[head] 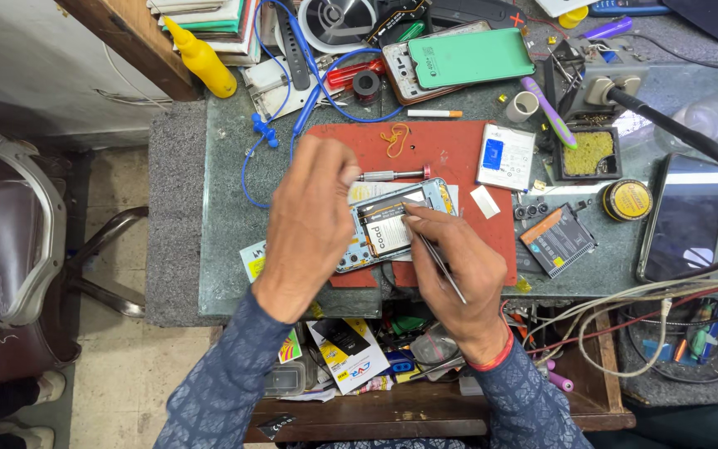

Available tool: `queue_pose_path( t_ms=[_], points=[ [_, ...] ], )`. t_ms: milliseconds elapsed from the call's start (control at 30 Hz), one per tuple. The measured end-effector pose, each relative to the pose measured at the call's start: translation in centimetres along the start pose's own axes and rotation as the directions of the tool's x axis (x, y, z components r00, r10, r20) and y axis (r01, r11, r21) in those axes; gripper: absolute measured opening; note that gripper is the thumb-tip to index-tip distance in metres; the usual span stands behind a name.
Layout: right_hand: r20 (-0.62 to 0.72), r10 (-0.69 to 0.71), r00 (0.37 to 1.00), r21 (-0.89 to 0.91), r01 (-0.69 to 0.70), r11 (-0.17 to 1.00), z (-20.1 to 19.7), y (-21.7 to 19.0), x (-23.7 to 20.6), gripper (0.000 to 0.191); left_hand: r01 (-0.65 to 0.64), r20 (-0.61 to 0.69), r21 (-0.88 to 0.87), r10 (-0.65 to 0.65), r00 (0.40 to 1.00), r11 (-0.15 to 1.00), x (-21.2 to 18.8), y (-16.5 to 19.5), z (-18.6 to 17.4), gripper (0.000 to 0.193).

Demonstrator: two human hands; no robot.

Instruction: The person removes a smartphone battery, places a new battery into the phone chassis, and uses a screwdriver and tweezers to secure internal components. The person then closes the phone and inspects the exterior.

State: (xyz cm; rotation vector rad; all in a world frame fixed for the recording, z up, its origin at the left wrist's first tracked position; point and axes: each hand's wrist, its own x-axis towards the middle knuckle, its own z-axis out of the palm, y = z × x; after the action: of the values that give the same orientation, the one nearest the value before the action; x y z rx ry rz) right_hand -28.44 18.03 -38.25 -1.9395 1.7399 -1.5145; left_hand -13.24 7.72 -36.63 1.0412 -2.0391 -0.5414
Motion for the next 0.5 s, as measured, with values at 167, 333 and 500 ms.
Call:
queue_pose_path(
  t_ms=[167, 333, 500],
  points=[
    [-0.048, 0.033, 0.998, -0.021, -0.034, 0.999, -0.5, 0.2, -0.2, 0.019, 0.041, -0.095, 0.166, -0.025, 0.995, 0.985, -2.9, -2.8, -3.0, 0.009],
    [-0.153, 0.038, 0.988, -0.101, -0.054, 0.993, -0.7, 1.0, 0.1, 0.017, 0.298, -0.204, 0.442, -0.229, 0.952, 0.846, -6.8, -7.0, -7.6, 0.024],
    [-0.225, 0.177, 0.958, -0.068, -0.196, 0.978, 0.0, 1.4, 0.1, 0.017, 0.316, -0.266, 0.450, -0.212, 0.940, 0.835, -8.7, -8.4, -11.3, 0.017]
  ],
)
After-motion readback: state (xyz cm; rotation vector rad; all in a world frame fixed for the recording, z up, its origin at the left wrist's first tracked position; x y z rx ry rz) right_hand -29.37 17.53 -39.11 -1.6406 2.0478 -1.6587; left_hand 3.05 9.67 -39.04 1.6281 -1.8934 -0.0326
